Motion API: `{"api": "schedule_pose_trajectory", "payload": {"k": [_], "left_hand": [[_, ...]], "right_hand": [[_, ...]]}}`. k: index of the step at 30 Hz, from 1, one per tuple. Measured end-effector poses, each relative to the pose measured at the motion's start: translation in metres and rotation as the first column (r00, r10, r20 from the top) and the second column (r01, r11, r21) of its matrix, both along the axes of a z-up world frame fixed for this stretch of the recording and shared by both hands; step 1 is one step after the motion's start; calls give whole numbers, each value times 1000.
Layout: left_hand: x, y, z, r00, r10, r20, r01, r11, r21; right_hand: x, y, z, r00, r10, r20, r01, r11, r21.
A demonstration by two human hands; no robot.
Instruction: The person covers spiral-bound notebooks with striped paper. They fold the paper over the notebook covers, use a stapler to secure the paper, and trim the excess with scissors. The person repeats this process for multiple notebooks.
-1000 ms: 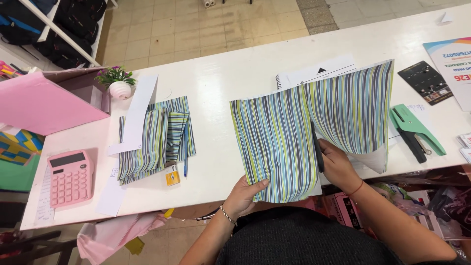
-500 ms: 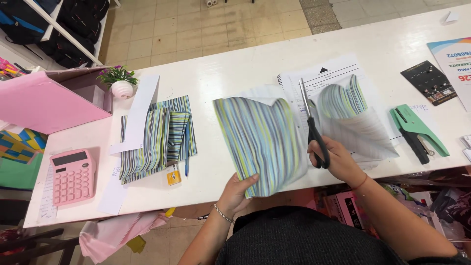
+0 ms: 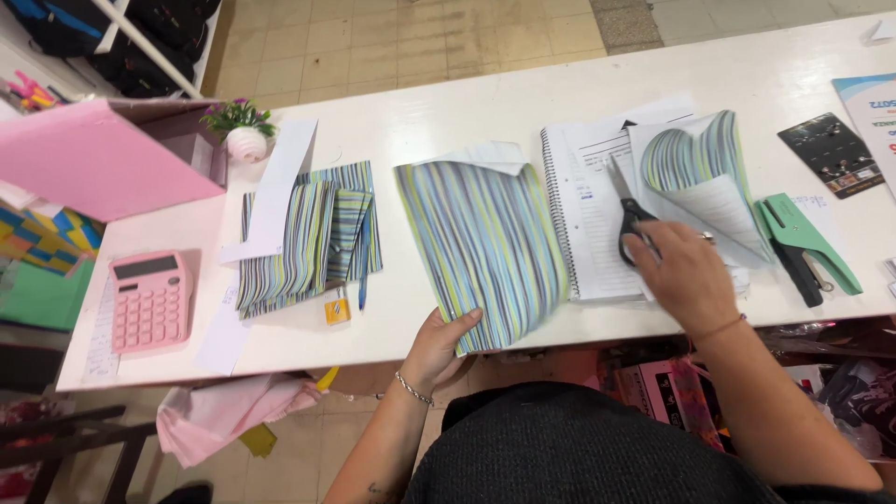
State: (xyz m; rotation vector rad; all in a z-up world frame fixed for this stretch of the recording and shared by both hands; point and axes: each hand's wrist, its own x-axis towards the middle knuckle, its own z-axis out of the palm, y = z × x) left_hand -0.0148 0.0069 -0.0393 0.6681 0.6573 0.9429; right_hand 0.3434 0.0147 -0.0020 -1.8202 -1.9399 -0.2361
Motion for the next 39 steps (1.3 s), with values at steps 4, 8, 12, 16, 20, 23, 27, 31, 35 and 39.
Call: {"api": "schedule_pose_trajectory", "payload": {"k": [4,8,12,16,20,23,27,31,35,39], "left_hand": [[1,-8,-22,998,-2,-62,4,999,44],[-21,-8,-73,990,-20,-142,30,997,65],[-34,-14,-68,975,67,-211,-62,998,33],[-39,-21,-58,964,109,-241,-105,994,26],[-29,-39,23,687,187,-702,-63,978,199],[-21,-48,43,253,325,-911,9,941,338],[-33,-49,-50,201,838,-507,551,331,766],[-42,-61,-54,237,823,-517,629,276,727],[-53,-53,-66,255,858,-447,621,209,755],[-51,-54,-55,179,900,-397,579,230,782]], "right_hand": [[-52,-22,48,623,109,-774,-387,903,-185],[-70,-29,38,392,-235,-889,-590,678,-440],[-57,-34,-23,346,-252,-904,-649,631,-425],[-84,-48,-26,411,-239,-879,-530,723,-444],[-95,-52,-32,769,5,-639,-313,875,-369],[-88,-51,-59,923,269,-276,-332,919,-214],[-93,-60,-48,916,399,39,-398,917,-34],[-93,-64,-47,908,362,210,-393,910,132],[-87,-63,-58,849,473,236,-523,818,240],[-86,-62,-65,761,635,135,-647,724,238]]}}
